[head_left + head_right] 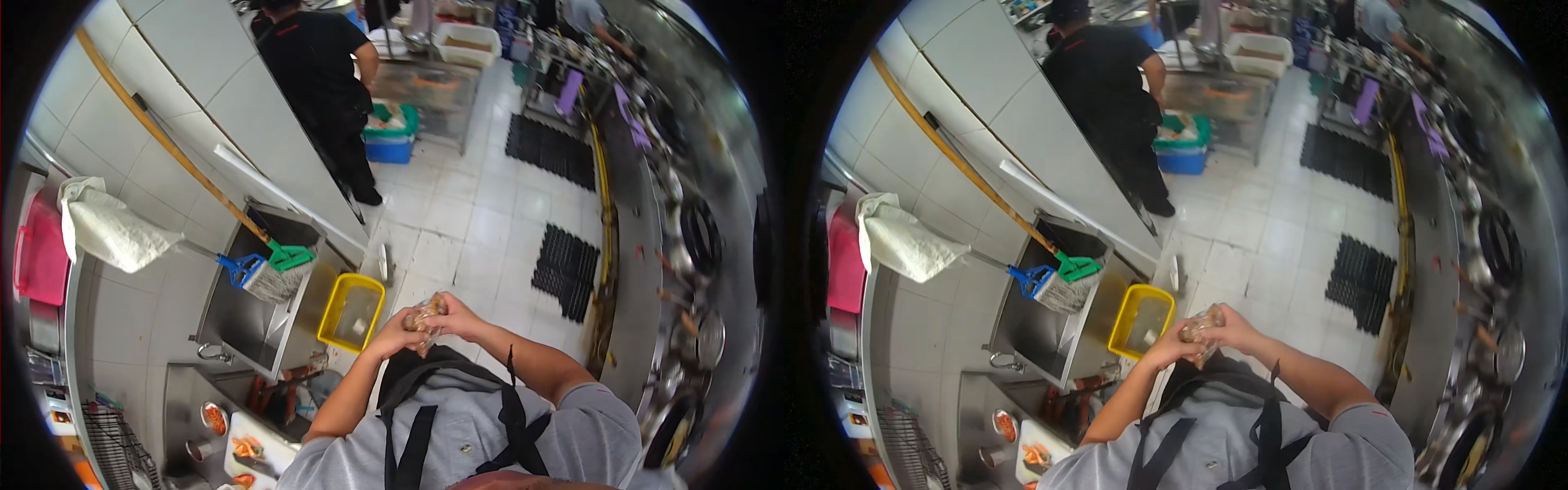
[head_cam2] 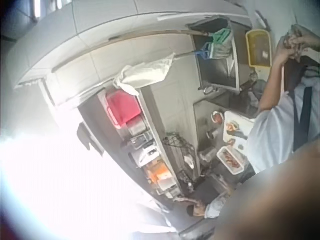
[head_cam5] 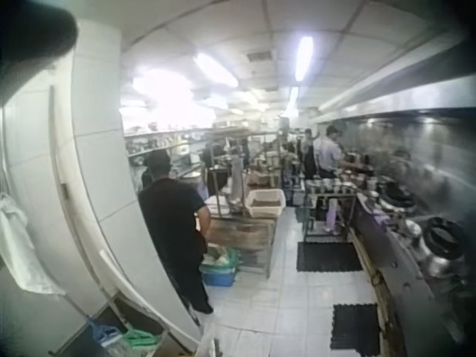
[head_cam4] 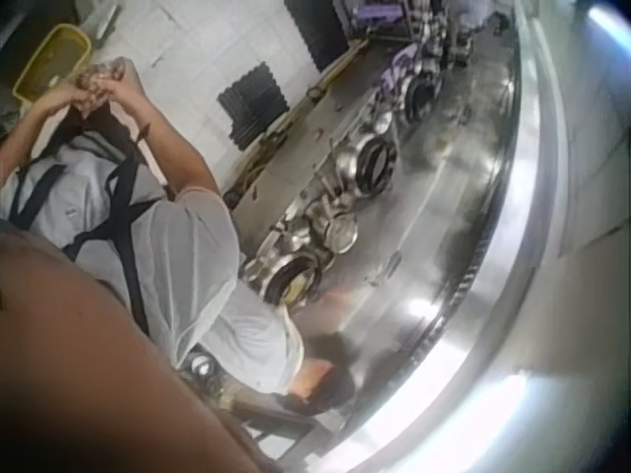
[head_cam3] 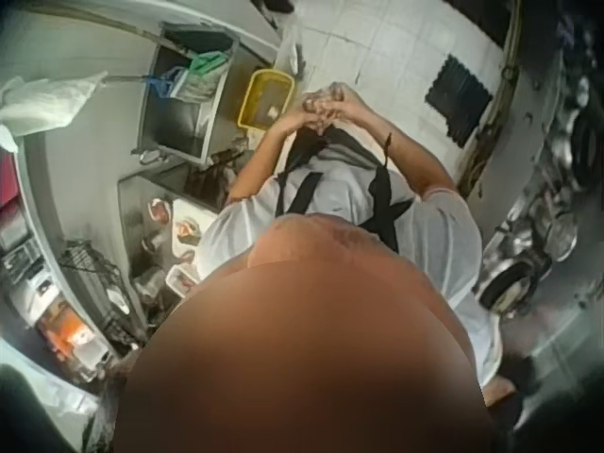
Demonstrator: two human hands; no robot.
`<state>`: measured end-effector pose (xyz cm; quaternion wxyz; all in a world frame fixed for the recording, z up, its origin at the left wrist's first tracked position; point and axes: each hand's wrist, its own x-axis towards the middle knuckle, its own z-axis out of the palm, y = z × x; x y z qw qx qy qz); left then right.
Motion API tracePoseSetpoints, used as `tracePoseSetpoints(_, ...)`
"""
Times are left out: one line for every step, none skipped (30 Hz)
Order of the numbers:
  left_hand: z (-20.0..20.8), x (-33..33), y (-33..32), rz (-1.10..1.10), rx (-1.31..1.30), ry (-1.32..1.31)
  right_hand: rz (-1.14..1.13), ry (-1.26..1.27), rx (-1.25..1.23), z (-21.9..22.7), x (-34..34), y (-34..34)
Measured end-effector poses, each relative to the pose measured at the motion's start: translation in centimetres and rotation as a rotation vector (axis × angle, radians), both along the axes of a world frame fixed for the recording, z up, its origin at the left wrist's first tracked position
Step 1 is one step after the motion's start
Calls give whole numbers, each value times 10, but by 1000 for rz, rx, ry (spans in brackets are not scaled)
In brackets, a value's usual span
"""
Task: The person walks through a commercial kitchen, picks up a piece of meat, and places it on a cutting board. They use a cleaver to chop the meat and transfer it into a small bowl. The person then handles red peppers and a yellow fruit, placing them on the board and chopping them into pieces.
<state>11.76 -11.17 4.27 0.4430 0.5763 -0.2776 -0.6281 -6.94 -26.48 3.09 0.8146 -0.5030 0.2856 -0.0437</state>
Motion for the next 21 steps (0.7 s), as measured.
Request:
tracePoseSetpoints(-8,18,-10,81,-36,-42,35,-29,-11,-2,30,-18)
tracePoseSetpoints(-12,47,-14,159,-78,-117,65,-21,-24,-8,69,-25)
tracePoseSetpoints(-24,68,-27,236,-139,-172,111,-35,-6,-16,99,-45)
tracePoseSetpoints(-35,91,-41,305,-201,-229,150,-49,11,-23,130,-67)
tracePoseSetpoints(-47,109,-58,374,-184,-197,183,-60,26,-30,157,-88)
tracePoseSetpoints(-54,129,-83,443,-181,-164,174,-135,86,-22,181,-109)
tracePoseSetpoints(-59,152,-109,503,-178,-131,238,-94,57,-14,204,-138)
tracePoseSetpoints(-52,173,-134,464,-119,-107,300,-37,23,-4,218,-169)
tracePoseSetpoints(-45,195,-167,421,-117,-95,355,20,-9,4,232,-202)
tracePoseSetpoints(-37,217,-202,373,-116,-83,310,24,-98,8,243,-234)
tracePoseSetpoints(-27,234,-240,332,-119,-68,253,64,-149,16,254,-272)
tracePoseSetpoints(-27,253,-272,306,-152,-33,204,102,-175,17,266,-302)
tracePoseSetpoints(-27,273,-314,244,-220,-49,153,141,-202,20,276,-332)
tracePoseSetpoints(-27,291,-356,181,-275,-67,71,122,-223,27,282,-360)
tracePoseSetpoints(-23,310,-400,112,-333,-87,11,148,-195,29,287,-391)
tracePoseSetpoints(-13,324,-442,62,-343,-108,-78,119,-191,34,293,-417)
tracePoseSetpoints(-3,337,-478,18,-349,-134,-160,85,-184,40,304,-438)
tracePoseSetpoints(-1,348,-512,12,-353,-147,-247,70,-188,44,317,-458)
tracePoseSetpoints(-1,359,-545,9,-360,-159,-332,55,-195,46,331,-477)
tracePoseSetpoints(-1,373,-578,4,-372,-167,-420,44,-206,45,344,-500)
tracePoseSetpoints(0,392,-607,-15,-359,-214,-426,31,-176,38,363,-528)
